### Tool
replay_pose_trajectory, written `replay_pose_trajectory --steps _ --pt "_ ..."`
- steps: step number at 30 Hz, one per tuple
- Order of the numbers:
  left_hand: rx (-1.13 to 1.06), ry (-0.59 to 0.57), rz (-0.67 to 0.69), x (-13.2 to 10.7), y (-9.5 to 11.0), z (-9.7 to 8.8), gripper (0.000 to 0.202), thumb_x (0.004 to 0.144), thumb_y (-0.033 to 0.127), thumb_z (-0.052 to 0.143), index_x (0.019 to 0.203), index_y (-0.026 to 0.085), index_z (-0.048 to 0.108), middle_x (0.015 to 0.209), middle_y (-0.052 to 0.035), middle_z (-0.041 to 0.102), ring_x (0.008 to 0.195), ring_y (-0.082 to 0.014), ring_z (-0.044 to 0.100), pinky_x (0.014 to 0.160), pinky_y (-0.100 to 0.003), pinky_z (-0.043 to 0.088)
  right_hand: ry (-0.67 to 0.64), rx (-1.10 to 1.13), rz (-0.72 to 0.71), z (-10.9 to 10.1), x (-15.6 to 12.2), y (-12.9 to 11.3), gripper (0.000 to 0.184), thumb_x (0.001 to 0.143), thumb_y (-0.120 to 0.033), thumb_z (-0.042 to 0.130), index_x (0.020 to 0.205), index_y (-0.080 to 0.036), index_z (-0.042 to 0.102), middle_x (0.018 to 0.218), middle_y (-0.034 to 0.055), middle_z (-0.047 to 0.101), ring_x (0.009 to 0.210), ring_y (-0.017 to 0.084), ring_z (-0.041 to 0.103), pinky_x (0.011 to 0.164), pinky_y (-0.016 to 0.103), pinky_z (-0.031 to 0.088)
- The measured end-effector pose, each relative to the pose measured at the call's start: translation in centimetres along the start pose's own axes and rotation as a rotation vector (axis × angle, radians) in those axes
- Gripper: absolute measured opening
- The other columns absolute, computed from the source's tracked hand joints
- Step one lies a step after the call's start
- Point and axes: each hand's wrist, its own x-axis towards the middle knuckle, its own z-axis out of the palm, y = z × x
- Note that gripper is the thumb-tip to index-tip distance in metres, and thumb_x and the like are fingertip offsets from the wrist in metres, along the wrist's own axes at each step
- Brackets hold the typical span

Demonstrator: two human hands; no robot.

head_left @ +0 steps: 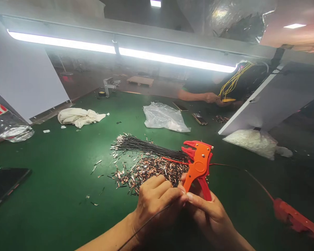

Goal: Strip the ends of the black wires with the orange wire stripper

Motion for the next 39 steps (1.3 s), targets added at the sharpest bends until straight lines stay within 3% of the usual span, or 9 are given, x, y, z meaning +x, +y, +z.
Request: replay_pose_trajectory --steps 7,11,14,17,19,25,30,34,39 --pt "-0.002 -0.032 0.022 0.0 0.0 0.1 0.009 0.088 0.014 0.056 0.083 0.020 0.060 0.058 0.0016 0.059 0.056 -0.0142 0.043 0.060 -0.032 0.031 -0.070 0.119 0.032 1.1 -0.2 -0.9 0.031 0.068 -0.025 0.082 0.095 -0.019 0.066 0.077 0.0029 0.061 0.070 0.017 0.056 0.069 0.031 0.048" --pt "-0.105 -0.070 -0.103 0.4 -0.1 -0.6 0.015 0.088 0.009 0.054 0.081 0.021 0.059 0.062 0.0035 0.062 0.059 -0.0126 0.050 0.065 -0.032 0.037 -0.160 0.162 -0.001 1.0 0.1 -0.6 0.027 0.075 -0.022 0.075 0.099 -0.018 0.062 0.076 0.0014 0.060 0.069 0.016 0.056 0.067 0.031 0.046" --pt "-0.160 0.082 -0.295 1.5 -0.6 -1.7 0.013 0.090 0.014 0.055 0.081 0.022 0.060 0.064 0.0042 0.059 0.061 -0.0113 0.051 0.063 -0.030 0.040 -0.243 0.210 -0.027 0.8 0.2 -0.3 0.028 0.075 -0.021 0.072 0.100 -0.018 0.061 0.076 0.0010 0.059 0.068 0.016 0.056 0.068 0.033 0.046" --pt "-0.218 0.252 -0.553 3.1 -1.0 -3.0 0.013 0.091 0.026 0.058 0.080 0.023 0.063 0.063 0.0045 0.055 0.057 -0.0095 0.051 0.052 -0.025 0.039 -0.363 0.260 0.027 0.6 0.1 0.2 0.031 0.074 -0.022 0.071 0.103 -0.017 0.060 0.077 0.0009 0.060 0.066 0.016 0.057 0.067 0.034 0.046" --pt "-0.304 0.310 -0.620 4.0 -1.0 -3.9 0.015 0.090 0.032 0.061 0.079 0.023 0.065 0.060 0.0050 0.054 0.054 -0.0087 0.050 0.048 -0.023 0.038 -0.450 0.275 0.093 0.4 0.0 0.6 0.033 0.074 -0.023 0.071 0.104 -0.017 0.059 0.077 0.0013 0.061 0.065 0.016 0.060 0.066 0.033 0.047" --pt "-0.393 0.359 -0.595 4.7 0.3 -4.3 0.020 0.089 0.032 0.062 0.073 0.021 0.059 0.059 0.0044 0.050 0.055 -0.0082 0.048 0.049 -0.022 0.039 -0.627 0.378 0.186 0.6 -0.6 1.9 0.037 0.076 -0.031 0.068 0.104 -0.011 0.059 0.072 0.0046 0.062 0.063 0.015 0.061 0.060 0.026 0.046" --pt "-0.232 0.377 -0.503 3.5 1.0 -3.3 0.012 0.090 0.019 0.060 0.078 0.021 0.061 0.066 0.0026 0.055 0.062 -0.0093 0.051 0.054 -0.023 0.041 -0.627 0.465 0.242 0.9 -0.7 1.9 0.042 0.080 -0.048 0.059 0.102 -0.013 0.059 0.071 0.0048 0.063 0.058 0.015 0.060 0.057 0.027 0.047" --pt "-0.206 0.346 -0.411 3.0 1.2 -3.1 0.012 0.089 0.013 0.058 0.081 0.021 0.061 0.066 0.0026 0.056 0.063 -0.0104 0.049 0.059 -0.027 0.041 -0.633 0.474 0.214 0.9 -0.6 1.8 0.041 0.084 -0.051 0.051 0.103 -0.015 0.057 0.074 0.0042 0.064 0.060 0.016 0.062 0.060 0.031 0.050" --pt "-0.228 0.386 -0.391 3.6 1.0 -3.8 0.011 0.090 0.014 0.058 0.082 0.022 0.062 0.066 0.0023 0.056 0.065 -0.0119 0.051 0.058 -0.028 0.039 -0.596 0.378 0.245 0.8 -0.7 1.7 0.043 0.078 -0.054 0.058 0.096 -0.015 0.056 0.068 0.0032 0.061 0.056 0.015 0.060 0.059 0.029 0.048"
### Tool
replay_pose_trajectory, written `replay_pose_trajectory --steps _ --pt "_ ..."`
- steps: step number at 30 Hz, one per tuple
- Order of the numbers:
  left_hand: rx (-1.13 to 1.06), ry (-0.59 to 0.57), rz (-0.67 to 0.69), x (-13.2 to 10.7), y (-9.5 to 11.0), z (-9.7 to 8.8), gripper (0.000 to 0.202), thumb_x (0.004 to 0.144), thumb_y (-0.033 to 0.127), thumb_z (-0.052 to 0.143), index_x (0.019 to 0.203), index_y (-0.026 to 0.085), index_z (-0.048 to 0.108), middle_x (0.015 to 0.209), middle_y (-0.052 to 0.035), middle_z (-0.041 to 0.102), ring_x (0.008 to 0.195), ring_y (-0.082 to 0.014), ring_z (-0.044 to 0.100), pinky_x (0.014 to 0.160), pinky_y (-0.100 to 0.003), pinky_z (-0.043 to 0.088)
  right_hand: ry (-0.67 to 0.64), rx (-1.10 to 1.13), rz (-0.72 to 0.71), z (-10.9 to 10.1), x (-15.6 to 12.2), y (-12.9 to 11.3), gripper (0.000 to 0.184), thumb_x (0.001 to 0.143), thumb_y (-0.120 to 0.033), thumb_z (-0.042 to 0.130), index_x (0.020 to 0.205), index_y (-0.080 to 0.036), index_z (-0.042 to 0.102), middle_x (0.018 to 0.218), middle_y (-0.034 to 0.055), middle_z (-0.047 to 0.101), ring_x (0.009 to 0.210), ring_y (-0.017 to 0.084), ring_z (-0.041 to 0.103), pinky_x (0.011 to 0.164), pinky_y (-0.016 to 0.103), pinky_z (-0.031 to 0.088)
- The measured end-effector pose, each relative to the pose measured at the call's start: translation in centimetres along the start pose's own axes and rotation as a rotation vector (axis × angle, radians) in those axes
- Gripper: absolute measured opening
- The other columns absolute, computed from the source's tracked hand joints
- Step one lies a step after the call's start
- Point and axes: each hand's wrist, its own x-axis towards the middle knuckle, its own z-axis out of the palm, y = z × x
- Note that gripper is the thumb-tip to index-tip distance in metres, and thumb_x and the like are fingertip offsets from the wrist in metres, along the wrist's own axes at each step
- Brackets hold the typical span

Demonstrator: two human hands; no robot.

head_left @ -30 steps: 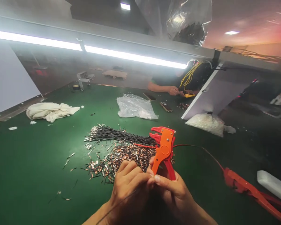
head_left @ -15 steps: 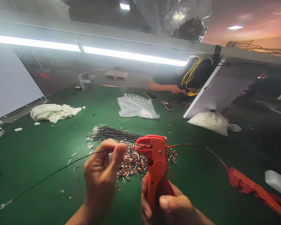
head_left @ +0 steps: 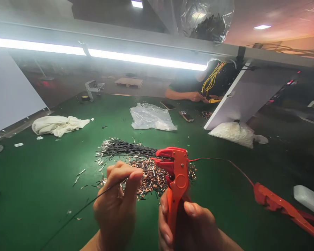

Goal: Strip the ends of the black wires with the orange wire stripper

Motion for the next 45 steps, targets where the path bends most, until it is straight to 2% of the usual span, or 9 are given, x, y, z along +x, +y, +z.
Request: replay_pose_trajectory --steps 4,15,20,23,28,30,32,37,45 --pt "-0.046 0.055 -0.006 0.7 0.3 -0.4 0.010 0.091 0.020 0.060 0.082 0.022 0.061 0.064 0.0024 0.054 0.062 -0.0122 0.049 0.055 -0.030 0.037 -0.001 -0.055 0.011 -0.2 0.0 0.3 0.043 0.076 -0.052 0.061 0.095 -0.013 0.056 0.063 0.0027 0.059 0.054 0.014 0.057 0.056 0.026 0.045" --pt "0.032 -0.011 0.145 0.6 0.1 -0.5 0.009 0.092 0.017 0.058 0.085 0.021 0.061 0.064 0.0030 0.058 0.062 -0.0118 0.050 0.061 -0.031 0.040 -0.045 -0.063 -0.035 -0.2 -0.2 0.8 0.032 0.078 -0.029 0.066 0.102 -0.009 0.062 0.075 0.0079 0.067 0.065 0.015 0.063 0.061 0.025 0.047" --pt "0.057 -0.195 0.357 0.4 0.9 -0.7 0.006 0.092 0.014 0.057 0.095 0.019 0.060 0.074 -0.0003 0.069 0.069 -0.0124 0.062 0.061 -0.028 0.051 0.059 -0.086 -0.074 1.0 -0.1 -0.5 0.042 0.068 -0.009 0.057 0.110 -0.015 0.058 0.088 0.0087 0.071 0.081 0.024 0.069 0.080 0.042 0.048" --pt "0.093 -0.317 0.455 0.1 1.1 -0.6 0.007 0.090 0.013 0.059 0.096 0.017 0.060 0.078 -0.0023 0.072 0.073 -0.0135 0.067 0.064 -0.028 0.055 0.111 -0.112 -0.099 1.4 -0.2 -1.6 0.051 0.062 -0.003 0.051 0.111 -0.017 0.058 0.093 0.0080 0.072 0.090 0.026 0.069 0.085 0.044 0.047" --pt "0.068 -0.050 0.269 0.8 0.2 -0.5 0.008 0.093 0.016 0.057 0.086 0.020 0.061 0.072 0.0010 0.065 0.070 -0.0123 0.060 0.064 -0.029 0.049 0.065 -0.129 -0.058 0.4 -0.5 -1.3 0.047 0.067 -0.008 0.058 0.113 -0.016 0.056 0.101 0.0104 0.072 0.098 0.029 0.067 0.095 0.052 0.041" --pt "0.019 0.022 0.194 1.2 -0.1 -0.5 0.010 0.092 0.014 0.058 0.084 0.020 0.060 0.069 0.0019 0.060 0.068 -0.0117 0.056 0.062 -0.028 0.045 0.010 -0.127 -0.011 -0.6 -0.4 -0.4 0.045 0.069 -0.013 0.066 0.112 -0.017 0.055 0.098 0.0091 0.071 0.093 0.027 0.067 0.091 0.050 0.044" --pt "-0.019 0.028 0.145 1.3 -0.1 -0.5 0.010 0.091 0.013 0.058 0.084 0.020 0.060 0.068 0.0022 0.058 0.066 -0.0115 0.053 0.061 -0.028 0.043 -0.016 -0.115 -0.004 -1.5 -0.2 0.6 0.041 0.070 -0.018 0.071 0.107 -0.020 0.053 0.090 0.0062 0.070 0.083 0.022 0.067 0.081 0.042 0.048" --pt "-0.026 -0.017 0.130 0.9 0.1 -0.4 0.011 0.090 0.011 0.057 0.084 0.020 0.060 0.067 0.0017 0.057 0.064 -0.0116 0.052 0.057 -0.028 0.041 -0.014 -0.114 -0.003 -2.4 0.1 2.0 0.038 0.068 -0.011 0.075 0.098 -0.021 0.054 0.075 -0.0001 0.068 0.065 0.013 0.062 0.066 0.029 0.046" --pt "-0.042 -0.050 0.112 0.8 0.2 -0.5 0.013 0.090 0.010 0.056 0.083 0.020 0.060 0.065 0.0018 0.055 0.062 -0.0113 0.050 0.054 -0.028 0.040 0.131 -0.177 0.070 -1.1 -0.4 1.2 0.034 0.066 -0.012 0.078 0.094 -0.018 0.059 0.074 0.0007 0.068 0.066 0.011 0.061 0.066 0.026 0.043"
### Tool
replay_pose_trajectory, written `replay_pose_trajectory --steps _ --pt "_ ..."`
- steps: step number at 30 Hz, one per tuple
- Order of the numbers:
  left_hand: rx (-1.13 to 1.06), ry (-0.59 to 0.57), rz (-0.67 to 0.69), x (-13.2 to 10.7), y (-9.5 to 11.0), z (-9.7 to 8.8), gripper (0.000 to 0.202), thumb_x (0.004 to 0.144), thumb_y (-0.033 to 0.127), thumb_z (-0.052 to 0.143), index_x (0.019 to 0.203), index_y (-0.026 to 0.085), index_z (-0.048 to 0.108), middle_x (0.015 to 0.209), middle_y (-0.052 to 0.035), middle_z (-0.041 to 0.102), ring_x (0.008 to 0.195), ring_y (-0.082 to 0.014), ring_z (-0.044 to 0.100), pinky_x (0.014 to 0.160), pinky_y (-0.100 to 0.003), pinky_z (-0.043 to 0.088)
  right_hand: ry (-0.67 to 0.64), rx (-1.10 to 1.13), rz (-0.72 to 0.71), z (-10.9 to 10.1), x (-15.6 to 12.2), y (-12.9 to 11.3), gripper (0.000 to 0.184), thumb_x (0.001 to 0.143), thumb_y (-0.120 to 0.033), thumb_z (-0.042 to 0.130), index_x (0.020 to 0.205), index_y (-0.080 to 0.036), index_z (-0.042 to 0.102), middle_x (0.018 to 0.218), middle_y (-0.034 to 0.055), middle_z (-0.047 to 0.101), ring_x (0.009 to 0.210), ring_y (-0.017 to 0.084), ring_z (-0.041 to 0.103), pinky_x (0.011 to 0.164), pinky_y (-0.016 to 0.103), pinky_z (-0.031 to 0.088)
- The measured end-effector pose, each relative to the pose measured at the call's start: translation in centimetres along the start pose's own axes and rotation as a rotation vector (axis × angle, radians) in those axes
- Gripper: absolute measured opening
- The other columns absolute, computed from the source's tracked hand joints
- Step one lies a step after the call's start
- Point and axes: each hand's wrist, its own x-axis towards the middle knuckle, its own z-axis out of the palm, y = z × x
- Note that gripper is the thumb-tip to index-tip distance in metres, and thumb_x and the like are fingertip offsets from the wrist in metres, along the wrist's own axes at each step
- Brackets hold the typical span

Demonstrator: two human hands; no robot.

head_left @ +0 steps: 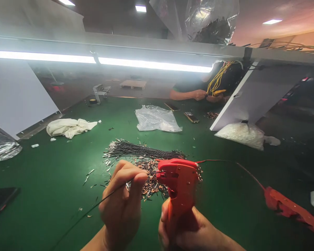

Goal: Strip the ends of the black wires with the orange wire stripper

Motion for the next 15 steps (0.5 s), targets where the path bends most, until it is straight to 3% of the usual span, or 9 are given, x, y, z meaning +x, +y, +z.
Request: replay_pose_trajectory --steps 5,15 --pt "-0.027 -0.026 -0.007 -0.24 -0.12 -0.10 0.016 0.090 0.007 0.054 0.082 0.019 0.059 0.064 0.0014 0.054 0.061 -0.0116 0.048 0.053 -0.029 0.039 -0.069 0.005 -0.012 0.31 -0.28 -0.61 0.034 0.066 -0.018 0.081 0.093 -0.016 0.061 0.078 0.0026 0.068 0.070 0.013 0.060 0.068 0.026 0.043" --pt "0.067 -0.046 0.034 -0.11 -0.52 -0.28 0.016 0.089 0.009 0.054 0.079 0.021 0.057 0.061 0.0017 0.053 0.060 -0.0125 0.045 0.060 -0.033 0.037 -0.069 -0.068 -0.020 0.48 -0.42 -0.87 0.033 0.067 -0.020 0.081 0.092 -0.016 0.061 0.076 0.0023 0.066 0.064 0.011 0.055 0.062 0.024 0.042"
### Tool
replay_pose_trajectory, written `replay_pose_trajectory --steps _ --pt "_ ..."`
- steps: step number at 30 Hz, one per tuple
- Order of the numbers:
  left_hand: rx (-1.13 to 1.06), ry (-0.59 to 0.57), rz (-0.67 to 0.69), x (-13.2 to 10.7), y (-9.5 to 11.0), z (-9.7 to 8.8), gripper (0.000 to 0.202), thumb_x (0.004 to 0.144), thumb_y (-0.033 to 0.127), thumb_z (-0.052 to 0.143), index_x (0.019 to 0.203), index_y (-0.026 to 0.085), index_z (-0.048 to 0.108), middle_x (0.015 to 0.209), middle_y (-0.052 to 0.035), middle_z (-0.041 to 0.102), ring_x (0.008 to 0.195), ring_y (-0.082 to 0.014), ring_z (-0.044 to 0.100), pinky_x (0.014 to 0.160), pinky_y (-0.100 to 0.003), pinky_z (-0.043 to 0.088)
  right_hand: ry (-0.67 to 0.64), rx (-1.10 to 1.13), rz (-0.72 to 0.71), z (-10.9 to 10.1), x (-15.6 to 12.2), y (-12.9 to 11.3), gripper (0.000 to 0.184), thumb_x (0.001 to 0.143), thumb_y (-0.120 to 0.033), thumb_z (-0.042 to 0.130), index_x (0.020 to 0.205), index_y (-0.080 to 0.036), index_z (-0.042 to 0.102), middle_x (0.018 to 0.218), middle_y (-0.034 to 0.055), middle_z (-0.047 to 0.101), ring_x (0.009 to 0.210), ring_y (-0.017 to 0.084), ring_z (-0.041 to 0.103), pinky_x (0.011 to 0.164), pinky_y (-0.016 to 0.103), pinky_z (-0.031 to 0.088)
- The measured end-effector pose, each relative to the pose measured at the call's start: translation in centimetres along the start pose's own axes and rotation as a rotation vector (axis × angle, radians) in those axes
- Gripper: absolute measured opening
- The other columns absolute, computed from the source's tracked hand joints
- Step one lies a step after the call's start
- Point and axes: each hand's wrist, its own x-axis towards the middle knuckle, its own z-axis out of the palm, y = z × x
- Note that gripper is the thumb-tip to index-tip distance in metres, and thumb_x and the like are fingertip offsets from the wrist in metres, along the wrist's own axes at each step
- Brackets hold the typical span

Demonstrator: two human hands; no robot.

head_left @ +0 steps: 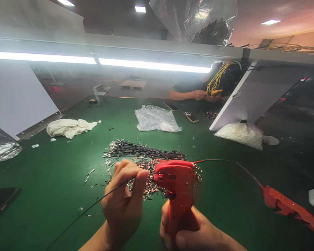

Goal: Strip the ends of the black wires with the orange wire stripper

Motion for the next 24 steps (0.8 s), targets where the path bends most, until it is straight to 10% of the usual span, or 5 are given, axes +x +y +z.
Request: replay_pose_trajectory --steps 9,15,24 --pt "0.013 -0.033 0.029 0.1 -0.1 0.0 0.016 0.087 0.007 0.055 0.078 0.020 0.057 0.062 0.0021 0.056 0.060 -0.0127 0.046 0.065 -0.036 0.035 -0.021 -0.005 -0.072 -0.3 0.2 0.6 0.034 0.070 -0.033 0.082 0.090 -0.014 0.062 0.066 0.0006 0.062 0.066 0.016 0.061 0.082 0.043 0.048" --pt "0.032 -0.043 0.033 -0.1 -0.4 0.0 0.016 0.088 0.008 0.054 0.079 0.021 0.057 0.061 0.0027 0.057 0.058 -0.0123 0.048 0.067 -0.037 0.036 0.020 -0.059 -0.045 -0.4 0.0 0.1 0.039 0.067 -0.040 0.084 0.082 -0.014 0.059 0.062 -0.0013 0.058 0.054 0.008 0.048 0.054 0.022 0.038" --pt "0.058 -0.053 0.029 -0.2 -0.5 0.0 0.016 0.088 0.010 0.053 0.079 0.022 0.056 0.062 0.0032 0.056 0.058 -0.0121 0.048 0.070 -0.038 0.036 0.088 -0.080 -0.068 -1.5 -0.4 1.2 0.037 0.064 -0.035 0.084 0.077 -0.016 0.055 0.058 -0.0041 0.053 0.050 0.007 0.044 0.048 0.020 0.034"
